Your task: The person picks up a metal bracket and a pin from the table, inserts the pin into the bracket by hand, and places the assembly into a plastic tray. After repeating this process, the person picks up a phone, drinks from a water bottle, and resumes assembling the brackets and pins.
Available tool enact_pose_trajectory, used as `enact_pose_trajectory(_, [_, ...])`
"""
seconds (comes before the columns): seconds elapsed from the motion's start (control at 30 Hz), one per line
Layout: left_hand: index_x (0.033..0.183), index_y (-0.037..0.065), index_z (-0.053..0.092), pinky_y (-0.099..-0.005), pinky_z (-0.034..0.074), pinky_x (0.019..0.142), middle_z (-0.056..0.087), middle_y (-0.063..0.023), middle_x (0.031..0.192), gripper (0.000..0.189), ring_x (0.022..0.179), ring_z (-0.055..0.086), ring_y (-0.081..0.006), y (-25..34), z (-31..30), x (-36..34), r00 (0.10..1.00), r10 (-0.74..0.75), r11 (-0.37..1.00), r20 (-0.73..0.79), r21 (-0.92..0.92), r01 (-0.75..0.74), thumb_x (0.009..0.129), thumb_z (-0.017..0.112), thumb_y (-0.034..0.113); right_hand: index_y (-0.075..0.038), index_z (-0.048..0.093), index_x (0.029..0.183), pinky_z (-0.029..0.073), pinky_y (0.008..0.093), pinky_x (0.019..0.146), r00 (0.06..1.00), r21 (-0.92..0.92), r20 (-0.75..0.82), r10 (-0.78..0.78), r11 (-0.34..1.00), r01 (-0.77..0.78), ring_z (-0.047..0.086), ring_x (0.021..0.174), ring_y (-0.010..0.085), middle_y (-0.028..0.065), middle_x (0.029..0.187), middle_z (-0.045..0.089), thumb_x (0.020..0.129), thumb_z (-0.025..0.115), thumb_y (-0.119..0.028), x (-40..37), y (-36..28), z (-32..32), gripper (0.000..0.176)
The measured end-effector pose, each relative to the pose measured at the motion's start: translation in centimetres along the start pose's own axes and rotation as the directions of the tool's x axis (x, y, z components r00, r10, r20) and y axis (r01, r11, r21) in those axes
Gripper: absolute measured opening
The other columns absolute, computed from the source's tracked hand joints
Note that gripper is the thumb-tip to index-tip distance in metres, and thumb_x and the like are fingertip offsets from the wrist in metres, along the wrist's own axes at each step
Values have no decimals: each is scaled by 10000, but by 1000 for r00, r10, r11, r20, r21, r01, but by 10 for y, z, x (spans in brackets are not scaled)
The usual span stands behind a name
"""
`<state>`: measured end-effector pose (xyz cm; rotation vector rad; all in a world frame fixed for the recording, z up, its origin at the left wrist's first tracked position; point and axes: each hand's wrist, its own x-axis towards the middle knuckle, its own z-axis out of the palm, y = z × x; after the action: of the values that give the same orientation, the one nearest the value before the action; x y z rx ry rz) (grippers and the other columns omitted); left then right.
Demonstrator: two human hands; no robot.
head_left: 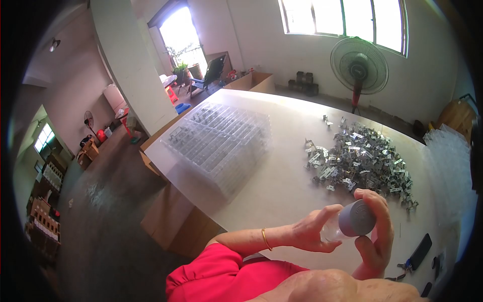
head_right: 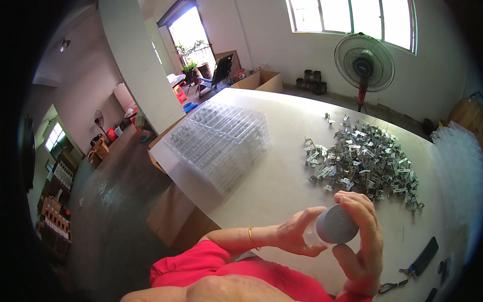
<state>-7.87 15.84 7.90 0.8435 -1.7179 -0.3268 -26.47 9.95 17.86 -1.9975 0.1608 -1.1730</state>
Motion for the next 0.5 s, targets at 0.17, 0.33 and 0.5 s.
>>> enact_pose_trajectory(0.17, [1423, 3, 333, -473, 543, 732, 650, -211, 1038, 843, 886, 682, -412, -1, 2, -3, 1000, 26, 1000, -3, 11, -26, 767, 845, 138, 0, 560, 1365, 431, 442, 1084, 999, 2, -27, 47, 999, -47, 592, 1204, 304, 177, 1320, 610, 679, 791, -117, -9, 9, -3, 733])
enact_pose_trajectory(0.33, [1415, 5, 349, -473, 545, 716, 663, -207, 1018, 828, 878, 691, -411, 2, 1, -4, 1000, 27, 999, -4, 43, -27, 765, 845, 140, 13, 456, 1475, 404, 450, 1114, 1000, 61, 7, -4, 998, 3, 581, 1230, 285, 163, 1301, 609, 647, 900, -255, -7, 20, -3, 977])
enact_pose_trajectory(0.5, [1414, 6, 356, -475, 551, 722, 667, -210, 1023, 822, 892, 695, -410, 3, 1, -3, 998, 63, 998, 28, -7, -63, 768, 844, 145, 20, 419, 1504, 400, 463, 1125, 998, 234, 8, 61, 970, -61, 595, 1241, 288, 175, 1263, 641, 636, 897, -250, -7, 10, -2, 1027])
